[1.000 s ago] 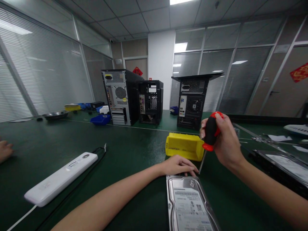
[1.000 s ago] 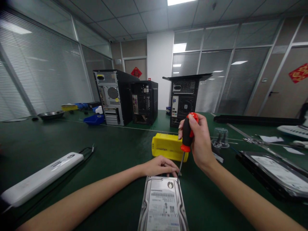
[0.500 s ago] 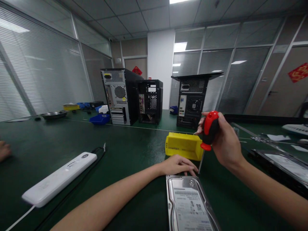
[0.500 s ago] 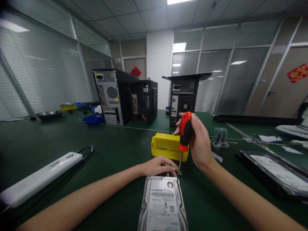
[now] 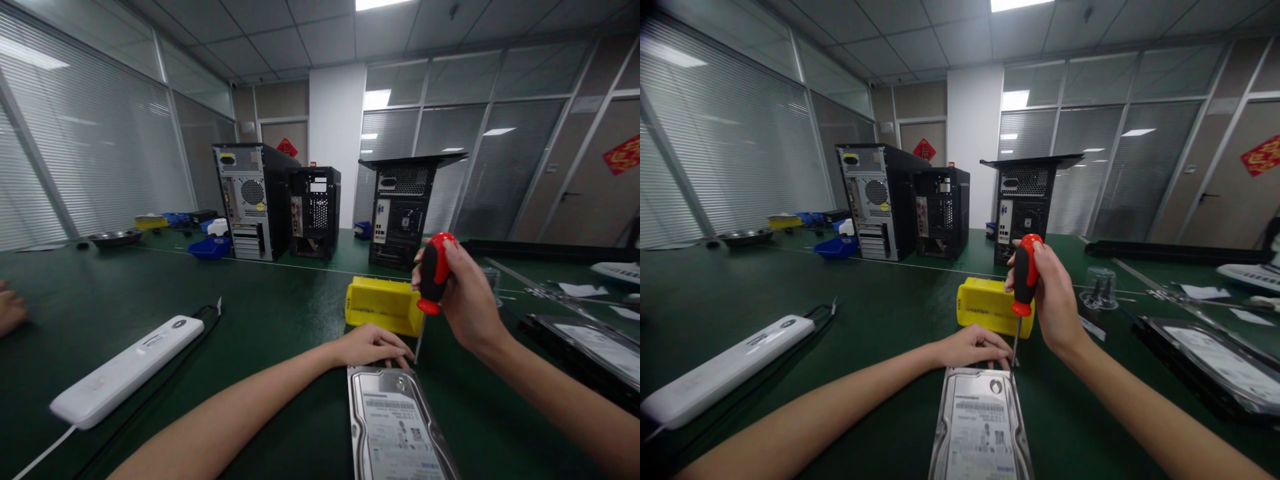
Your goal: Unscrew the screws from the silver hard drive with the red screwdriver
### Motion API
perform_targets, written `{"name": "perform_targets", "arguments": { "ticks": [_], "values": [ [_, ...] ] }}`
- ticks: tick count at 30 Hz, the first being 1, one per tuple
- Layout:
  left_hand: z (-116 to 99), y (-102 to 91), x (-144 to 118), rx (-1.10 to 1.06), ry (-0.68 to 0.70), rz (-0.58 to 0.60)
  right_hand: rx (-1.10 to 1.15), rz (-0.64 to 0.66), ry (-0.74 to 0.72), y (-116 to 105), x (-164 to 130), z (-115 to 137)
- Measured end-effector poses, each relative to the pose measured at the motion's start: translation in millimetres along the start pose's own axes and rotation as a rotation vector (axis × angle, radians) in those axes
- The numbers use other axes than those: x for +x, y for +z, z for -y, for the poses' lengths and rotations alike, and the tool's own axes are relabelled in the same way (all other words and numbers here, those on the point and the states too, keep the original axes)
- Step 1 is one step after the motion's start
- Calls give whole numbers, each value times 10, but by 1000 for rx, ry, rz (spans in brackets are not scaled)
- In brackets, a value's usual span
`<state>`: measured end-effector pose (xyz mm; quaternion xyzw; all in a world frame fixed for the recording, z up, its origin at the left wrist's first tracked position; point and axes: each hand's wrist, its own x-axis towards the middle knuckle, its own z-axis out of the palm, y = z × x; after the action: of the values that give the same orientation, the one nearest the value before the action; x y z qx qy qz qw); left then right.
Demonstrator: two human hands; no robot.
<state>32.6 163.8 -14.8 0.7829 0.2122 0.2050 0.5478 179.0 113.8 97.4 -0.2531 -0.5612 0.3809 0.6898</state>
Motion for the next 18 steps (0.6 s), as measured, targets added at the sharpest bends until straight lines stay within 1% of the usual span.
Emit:
{"name": "perform_targets", "arguments": {
  "ticks": [3,10,18],
  "values": [
    [-10,4,-7,2,2,-3,5,10,10,12,-7,7],
    [-2,6,-1,2,11,4,-20,-33,-56,51,-9,8],
    [10,6,14,2,15,7,-40,-31,-22,-3,-25,10]
  ]
}}
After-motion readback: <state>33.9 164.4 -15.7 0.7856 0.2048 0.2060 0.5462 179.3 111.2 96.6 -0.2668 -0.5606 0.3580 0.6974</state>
